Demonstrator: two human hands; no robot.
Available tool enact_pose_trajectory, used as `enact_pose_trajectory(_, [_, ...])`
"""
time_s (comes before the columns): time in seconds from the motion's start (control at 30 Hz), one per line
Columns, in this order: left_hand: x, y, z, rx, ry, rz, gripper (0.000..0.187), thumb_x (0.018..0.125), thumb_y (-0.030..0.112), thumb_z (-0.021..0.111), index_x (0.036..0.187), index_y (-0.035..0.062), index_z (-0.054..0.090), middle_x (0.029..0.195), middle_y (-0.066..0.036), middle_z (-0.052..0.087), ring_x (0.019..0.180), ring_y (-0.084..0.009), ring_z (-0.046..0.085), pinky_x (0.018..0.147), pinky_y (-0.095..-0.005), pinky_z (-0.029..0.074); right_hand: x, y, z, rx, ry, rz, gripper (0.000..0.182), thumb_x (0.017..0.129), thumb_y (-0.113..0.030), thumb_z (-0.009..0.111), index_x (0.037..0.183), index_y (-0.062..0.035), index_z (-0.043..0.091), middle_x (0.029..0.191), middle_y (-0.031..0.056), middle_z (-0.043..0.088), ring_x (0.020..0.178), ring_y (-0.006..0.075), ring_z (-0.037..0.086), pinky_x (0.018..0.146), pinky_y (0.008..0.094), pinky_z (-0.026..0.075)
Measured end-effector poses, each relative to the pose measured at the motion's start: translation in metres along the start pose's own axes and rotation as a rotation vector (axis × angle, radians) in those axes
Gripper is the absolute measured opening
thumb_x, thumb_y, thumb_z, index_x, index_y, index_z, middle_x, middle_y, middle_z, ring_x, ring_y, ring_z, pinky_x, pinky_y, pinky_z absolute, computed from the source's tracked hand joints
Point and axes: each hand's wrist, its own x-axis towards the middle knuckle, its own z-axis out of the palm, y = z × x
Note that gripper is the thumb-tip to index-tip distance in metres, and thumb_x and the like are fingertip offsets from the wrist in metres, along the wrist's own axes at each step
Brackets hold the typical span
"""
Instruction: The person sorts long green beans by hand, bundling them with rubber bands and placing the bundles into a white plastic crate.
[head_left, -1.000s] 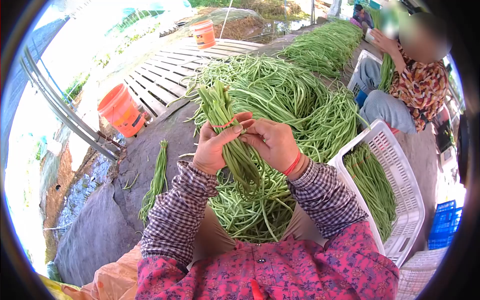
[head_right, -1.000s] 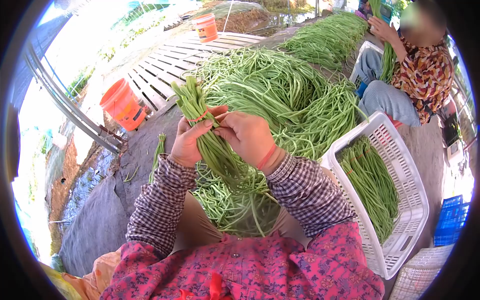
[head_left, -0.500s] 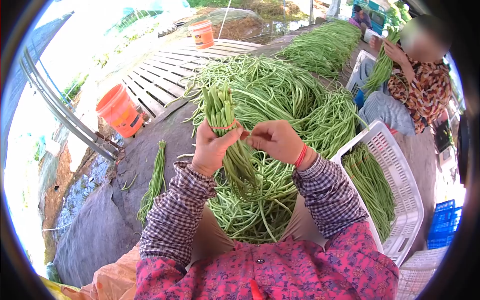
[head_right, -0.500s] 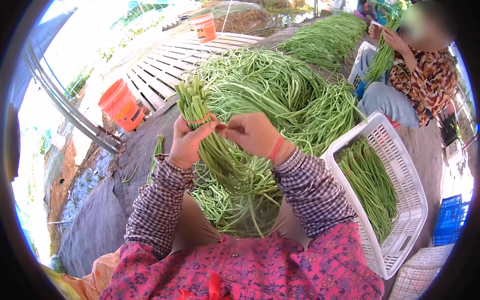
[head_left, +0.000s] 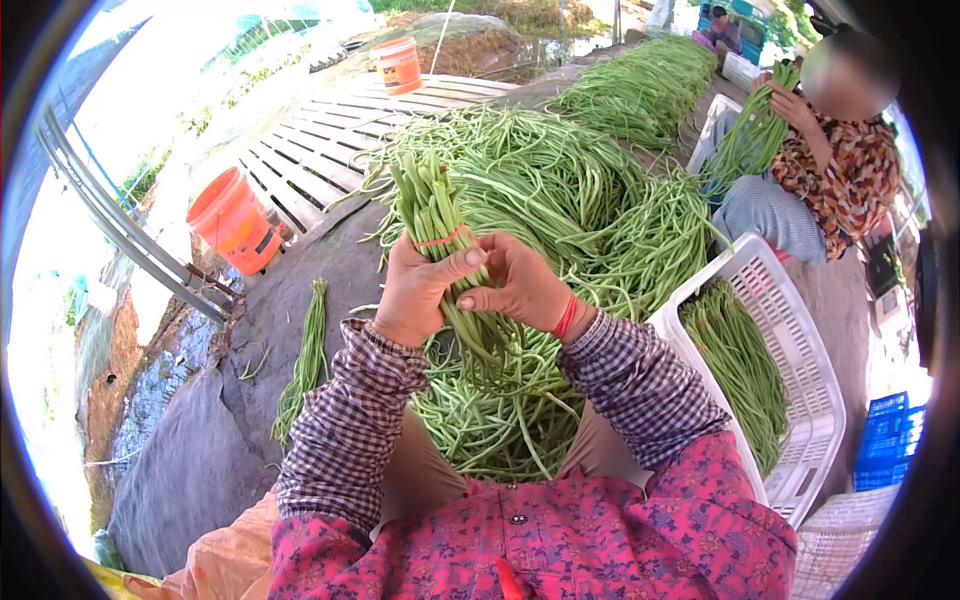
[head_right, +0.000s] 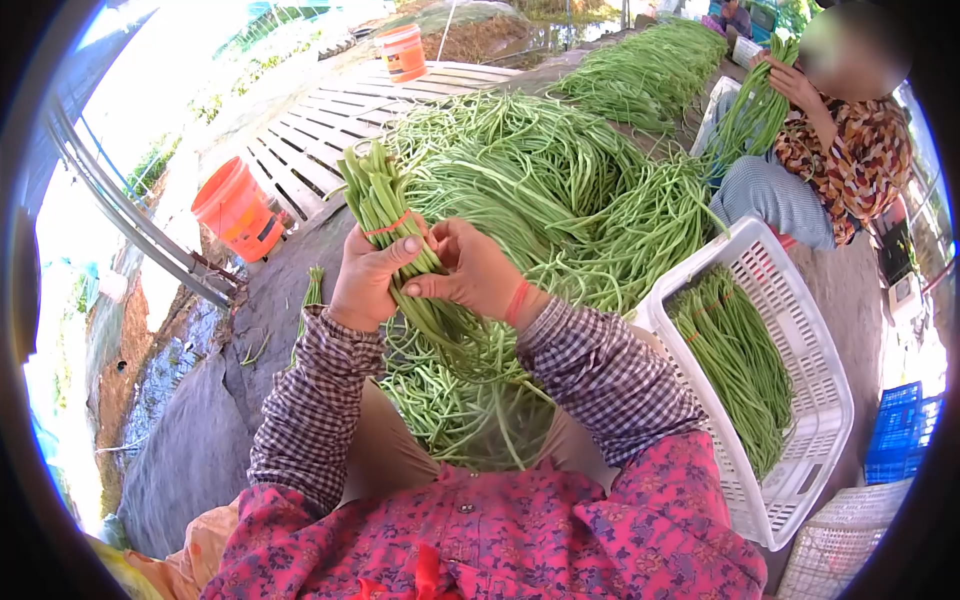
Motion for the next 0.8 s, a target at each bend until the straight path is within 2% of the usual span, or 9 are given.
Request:
enact_pose_trajectory(0.1, [-0.002, 0.004, -0.005, -0.08, -0.025, -0.032, 0.036, 0.076, 0.006, 0.072, 0.106, 0.0003, 0.054, 0.095, -0.008, 0.061, 0.091, -0.0182, 0.06, 0.077, -0.0334, 0.051, 0.003, -0.014, -0.011, 0.207, -0.125, 0.144, 0.048, 0.074, -0.021, 0.079, 0.105, 0.0027, 0.051, 0.089, 0.0072, 0.063, 0.083, 0.0107, 0.059, 0.076, 0.0264, 0.049])
enact_pose_trajectory(0.13, [-0.003, 0.009, -0.003, -0.029, -0.026, 0.002, 0.038, 0.077, 0.003, 0.069, 0.111, 0.0001, 0.052, 0.1, -0.01, 0.061, 0.095, -0.0192, 0.06, 0.08, -0.0335, 0.051, 0.004, -0.022, -0.012, 0.139, -0.088, 0.127, 0.043, 0.079, -0.019, 0.074, 0.108, 0.0037, 0.051, 0.092, 0.0099, 0.065, 0.082, 0.0114, 0.061, 0.073, 0.0248, 0.05])
enact_pose_trajectory(0.23, [-0.003, 0.026, 0.005, 0.033, -0.013, 0.096, 0.041, 0.077, -0.003, 0.069, 0.113, 0.0009, 0.049, 0.097, -0.006, 0.061, 0.087, -0.0144, 0.061, 0.076, -0.0277, 0.051, 0.006, -0.044, -0.011, 0.244, -0.065, 0.142, 0.039, 0.082, -0.019, 0.071, 0.108, 0.0041, 0.052, 0.092, 0.0122, 0.066, 0.082, 0.0113, 0.062, 0.071, 0.024, 0.05])
enact_pose_trajectory(0.27, [-0.004, 0.031, 0.002, 0.129, -0.042, 0.11, 0.044, 0.08, -0.002, 0.066, 0.12, -0.0004, 0.045, 0.103, -0.007, 0.06, 0.093, -0.0137, 0.059, 0.08, -0.0275, 0.049, 0.006, -0.048, -0.009, 0.252, -0.038, 0.107, 0.036, 0.086, -0.018, 0.067, 0.109, 0.0049, 0.052, 0.089, 0.0111, 0.066, 0.081, 0.0104, 0.061, 0.07, 0.0234, 0.05])
enact_pose_trajectory(0.37, [-0.008, 0.049, 0.015, 0.213, -0.059, 0.157, 0.044, 0.083, 0.001, 0.063, 0.123, -0.0011, 0.044, 0.108, -0.007, 0.059, 0.097, -0.0125, 0.057, 0.083, -0.027, 0.047, 0.004, -0.083, -0.004, -0.01, -0.049, 0.056, 0.037, 0.088, -0.018, 0.064, 0.113, 0.0061, 0.05, 0.086, 0.0104, 0.066, 0.077, 0.0092, 0.061, 0.067, 0.0228, 0.049])
enact_pose_trajectory(0.5, [-0.002, 0.03, -0.002, 0.26, -0.018, 0.149, 0.046, 0.079, -0.007, 0.05, 0.123, -0.001, 0.045, 0.11, -0.008, 0.058, 0.097, -0.0115, 0.056, 0.084, -0.0265, 0.046, 0.014, -0.064, -0.012, -0.41, 0.007, -0.151, 0.027, 0.087, -0.014, 0.062, 0.105, 0.0051, 0.057, 0.079, 0.0109, 0.066, 0.064, 0.0139, 0.061, 0.062, 0.0272, 0.049])
enact_pose_trajectory(0.6, [0.0, 0.022, -0.01, 0.13, 0.019, -0.017, 0.048, 0.075, -0.008, 0.047, 0.122, -0.0012, 0.046, 0.105, -0.008, 0.06, 0.09, -0.0143, 0.06, 0.077, -0.0278, 0.05, 0.016, -0.061, -0.022, -0.614, -0.032, -0.061, 0.025, 0.09, -0.015, 0.059, 0.107, 0.0022, 0.058, 0.077, 0.006, 0.066, 0.067, 0.0075, 0.057, 0.063, 0.023, 0.046])
enact_pose_trajectory(0.7, [-0.001, 0.022, -0.017, 0.022, 0.002, -0.146, 0.048, 0.075, -0.009, 0.049, 0.122, -0.0018, 0.047, 0.104, -0.01, 0.061, 0.086, -0.0179, 0.063, 0.075, -0.0305, 0.053, 0.015, -0.055, -0.022, -0.598, -0.006, -0.06, 0.024, 0.09, -0.012, 0.057, 0.11, 0.0004, 0.057, 0.074, 0.009, 0.064, 0.065, 0.0085, 0.057, 0.062, 0.023, 0.046])
enact_pose_trajectory(0.8, [-0.001, 0.021, -0.024, -0.039, -0.008, -0.195, 0.048, 0.075, -0.008, 0.052, 0.122, -0.0025, 0.047, 0.105, -0.011, 0.061, 0.087, -0.019, 0.063, 0.077, -0.0315, 0.053, 0.018, -0.053, -0.03, -0.475, -0.076, -0.033, 0.023, 0.091, -0.009, 0.055, 0.112, 0.0005, 0.055, 0.077, 0.0048, 0.065, 0.067, 0.0058, 0.057, 0.063, 0.0222, 0.046])
